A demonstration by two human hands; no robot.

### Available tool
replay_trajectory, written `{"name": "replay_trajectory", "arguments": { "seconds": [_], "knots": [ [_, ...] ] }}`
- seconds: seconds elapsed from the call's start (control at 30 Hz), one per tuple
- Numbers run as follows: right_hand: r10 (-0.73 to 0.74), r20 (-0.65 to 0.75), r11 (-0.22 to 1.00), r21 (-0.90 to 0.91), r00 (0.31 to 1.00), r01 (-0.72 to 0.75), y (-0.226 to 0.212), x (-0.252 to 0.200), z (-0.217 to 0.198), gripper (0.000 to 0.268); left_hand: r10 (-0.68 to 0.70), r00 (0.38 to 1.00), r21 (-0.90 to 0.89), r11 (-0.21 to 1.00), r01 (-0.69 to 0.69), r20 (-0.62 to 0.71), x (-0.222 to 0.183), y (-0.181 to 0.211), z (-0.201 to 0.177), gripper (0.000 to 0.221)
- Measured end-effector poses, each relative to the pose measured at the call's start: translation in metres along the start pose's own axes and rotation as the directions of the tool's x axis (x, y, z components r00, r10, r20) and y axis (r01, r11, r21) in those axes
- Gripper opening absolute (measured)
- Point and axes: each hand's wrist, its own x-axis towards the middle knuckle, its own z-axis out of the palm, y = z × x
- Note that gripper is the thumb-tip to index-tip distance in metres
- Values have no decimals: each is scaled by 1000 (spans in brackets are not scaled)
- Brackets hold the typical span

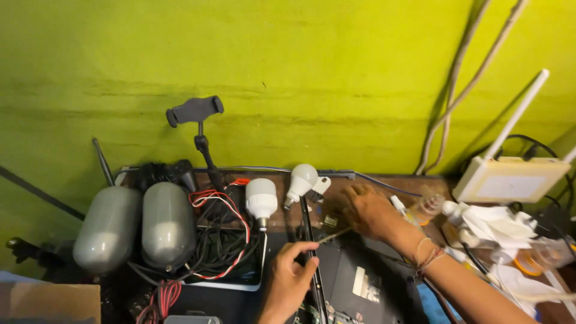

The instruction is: The person is performing a repair on a laptop, specifically connecting a small internal component to the motherboard and using a screwdriver.

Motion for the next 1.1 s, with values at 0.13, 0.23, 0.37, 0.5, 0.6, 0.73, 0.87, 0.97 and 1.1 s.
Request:
{"name": "replay_trajectory", "arguments": {
  "seconds": [0.13,0.23,0.37,0.5,0.6,0.73,0.87,0.97,1.1],
  "knots": [
    [-79,-135,970,-241,988,44,11,43,24,58,-50,999,-110,993,49,-3,11,-16,-9,28],
    [-37,-136,950,-311,990,-7,16,60,39,46,-136,990,-144,980,140,36,19,-30,-8,30],
    [6,-150,939,-340,989,-57,28,74,63,25,-151,987,-147,976,158,61,22,-37,-9,31],
    [23,-122,940,-335,992,-63,34,81,71,21,-161,985,-68,984,165,62,19,-25,-11,30],
    [43,-89,956,-285,995,-67,39,79,77,37,-133,990,-85,987,137,55,14,-14,-12,27],
    [50,-113,975,-212,992,-73,34,61,59,34,-99,992,-84,991,105,79,4,-2,-12,30],
    [80,-78,991,-100,994,-88,32,36,20,47,-24,996,-13,1000,25,86,0,1,-9,29],
    [186,11,982,-20,982,-186,14,10,-19,48,-17,993,4,1000,17,115,-8,10,-8,28],
    [166,-7,984,63,986,-165,-9,-42,-54,40,-52,978,-23,998,58,202,-23,14,-4,35]
  ]
}}
